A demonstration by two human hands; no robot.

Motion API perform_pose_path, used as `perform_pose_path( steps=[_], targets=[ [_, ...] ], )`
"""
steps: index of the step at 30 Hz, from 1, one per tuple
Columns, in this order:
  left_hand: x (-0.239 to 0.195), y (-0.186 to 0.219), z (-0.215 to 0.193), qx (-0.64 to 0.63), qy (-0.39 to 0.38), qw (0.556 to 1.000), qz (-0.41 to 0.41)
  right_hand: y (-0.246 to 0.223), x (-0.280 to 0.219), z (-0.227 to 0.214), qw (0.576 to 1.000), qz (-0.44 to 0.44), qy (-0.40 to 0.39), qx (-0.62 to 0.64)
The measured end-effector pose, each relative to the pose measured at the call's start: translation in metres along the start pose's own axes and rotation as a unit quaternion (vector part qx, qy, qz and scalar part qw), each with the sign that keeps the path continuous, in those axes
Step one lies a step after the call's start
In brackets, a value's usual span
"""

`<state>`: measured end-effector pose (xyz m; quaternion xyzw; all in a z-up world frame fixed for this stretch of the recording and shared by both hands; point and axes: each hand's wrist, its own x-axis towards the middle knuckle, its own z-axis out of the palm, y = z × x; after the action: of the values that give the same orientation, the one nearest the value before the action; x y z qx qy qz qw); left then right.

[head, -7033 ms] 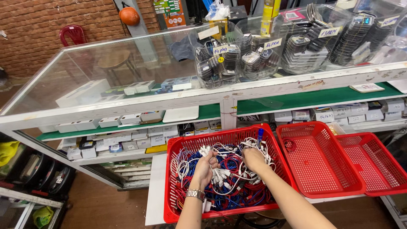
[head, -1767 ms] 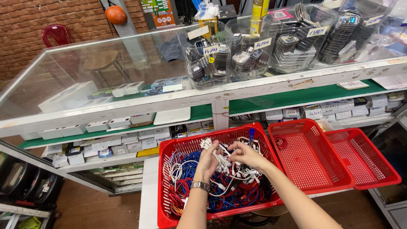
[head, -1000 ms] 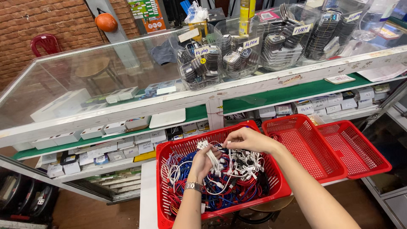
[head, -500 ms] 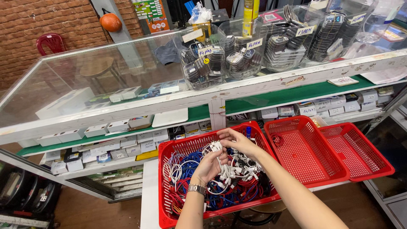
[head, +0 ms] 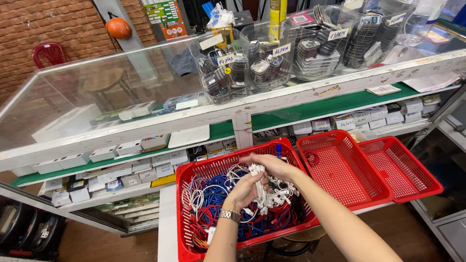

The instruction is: The person sorts tangled charging cables from a large red basket into smaller red baskets by color and type. They pick up individual cables, separate them, and place them into the appropriate baskets.

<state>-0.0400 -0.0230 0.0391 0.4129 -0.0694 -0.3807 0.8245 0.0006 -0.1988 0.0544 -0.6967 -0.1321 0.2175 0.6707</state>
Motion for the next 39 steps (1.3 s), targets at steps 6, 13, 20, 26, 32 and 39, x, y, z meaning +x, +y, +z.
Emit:
perform_pose_path(
  steps=[6, 13, 20, 26, 32, 39],
  targets=[
    [0.017, 0.002, -0.018, 0.084, 0.029, 0.996, 0.026, -0.009, -0.018, 0.003, 0.993, -0.064, 0.034, -0.097],
    [0.012, 0.006, -0.016, 0.119, -0.025, 0.993, 0.008, -0.021, -0.028, 0.017, 0.994, -0.003, 0.053, -0.092],
    [0.028, -0.006, -0.015, 0.177, -0.015, 0.984, 0.013, -0.017, -0.039, 0.016, 0.977, -0.150, 0.077, -0.127],
    [0.051, -0.007, 0.006, 0.235, -0.041, 0.971, -0.019, -0.010, -0.054, -0.001, 0.983, 0.019, 0.168, -0.067],
    [0.090, -0.015, 0.044, 0.091, -0.084, 0.992, -0.028, -0.010, -0.083, -0.052, 0.968, 0.041, 0.148, 0.199],
    [0.153, -0.040, 0.085, 0.130, -0.107, 0.983, -0.071, 0.011, -0.120, -0.126, 0.978, 0.069, 0.115, 0.157]
  ],
)
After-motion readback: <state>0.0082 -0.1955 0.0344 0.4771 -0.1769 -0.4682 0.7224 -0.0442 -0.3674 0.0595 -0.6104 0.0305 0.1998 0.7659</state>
